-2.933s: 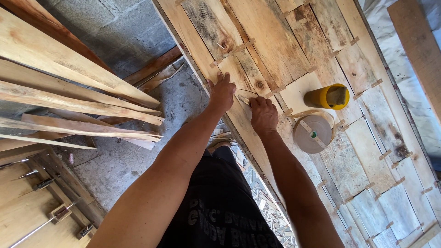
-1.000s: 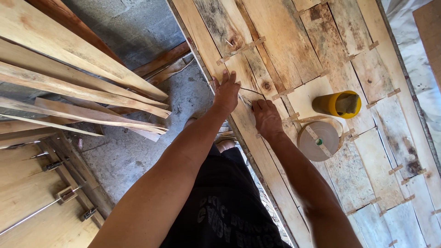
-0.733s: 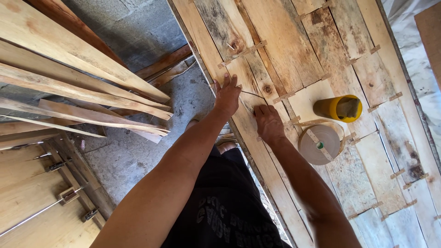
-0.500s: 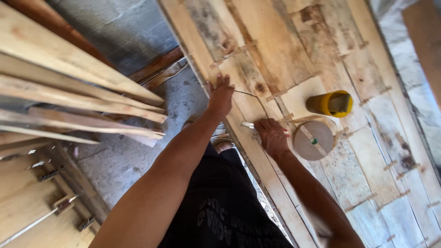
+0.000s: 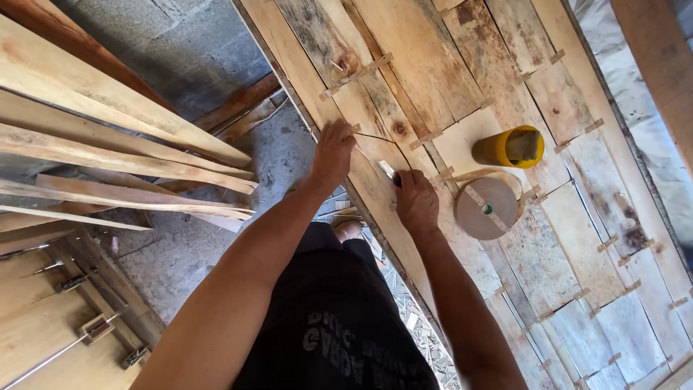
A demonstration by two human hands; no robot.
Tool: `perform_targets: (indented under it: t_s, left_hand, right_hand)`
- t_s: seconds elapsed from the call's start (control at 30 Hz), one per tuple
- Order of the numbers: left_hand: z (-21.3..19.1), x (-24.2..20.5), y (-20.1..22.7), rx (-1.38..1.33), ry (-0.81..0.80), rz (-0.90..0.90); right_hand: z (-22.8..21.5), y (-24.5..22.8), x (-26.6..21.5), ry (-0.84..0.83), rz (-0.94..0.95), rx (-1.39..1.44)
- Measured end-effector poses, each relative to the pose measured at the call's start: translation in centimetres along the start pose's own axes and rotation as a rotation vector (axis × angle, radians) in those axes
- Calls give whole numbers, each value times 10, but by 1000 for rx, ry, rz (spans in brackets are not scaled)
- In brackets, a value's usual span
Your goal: Applying and trimming wood veneer strips on a wooden surface using adhesive and a cutter.
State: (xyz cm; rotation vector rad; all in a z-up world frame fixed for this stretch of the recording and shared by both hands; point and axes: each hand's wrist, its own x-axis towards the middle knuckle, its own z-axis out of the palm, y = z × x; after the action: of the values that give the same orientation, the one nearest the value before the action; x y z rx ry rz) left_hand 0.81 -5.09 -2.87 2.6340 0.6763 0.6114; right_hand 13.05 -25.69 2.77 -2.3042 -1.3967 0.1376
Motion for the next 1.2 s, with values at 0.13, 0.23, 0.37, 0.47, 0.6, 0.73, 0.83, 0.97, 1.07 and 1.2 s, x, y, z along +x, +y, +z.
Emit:
perform_targets:
  t_s: [0.13, 0.23, 0.37, 0.47, 0.6, 0.73, 0.83, 0.97, 1.07, 1.2]
  left_hand:
    - [-18, -14, 10, -191, -117, -103]
    - [-19, -34, 12, -183, -119, -40]
    - [-14, -54, 26, -250, -31, 306]
    - [-11, -64, 35, -344, -79, 329]
    - [-16, -89, 43, -493, -320, 405]
    - [-54, -101, 55, -549, -543, 180]
    - [-60, -103, 44, -738, -399, -147]
    - [-59, -92, 31, -271, -367, 42]
    - [-46, -77, 32, -142, -191, 353]
    - [-21, -58, 35, -159, -334, 408]
  right_hand:
    - [8, 0, 1, -15, 46, -33]
    - [14, 1, 0, 3, 38, -60]
    - [13, -2, 2, 6, 55, -81]
    - [15, -2, 3, -14, 76, -96]
    - [17, 0, 5, -35, 100, -121]
    - [15, 1, 6, -22, 112, -109]
    - [-1, -9, 5, 6, 134, -6]
    - [-16, -16, -13, 131, 193, 151]
    - [-17, -18, -38, 226, 239, 218]
    - [-22, -27, -68, 275, 326, 261]
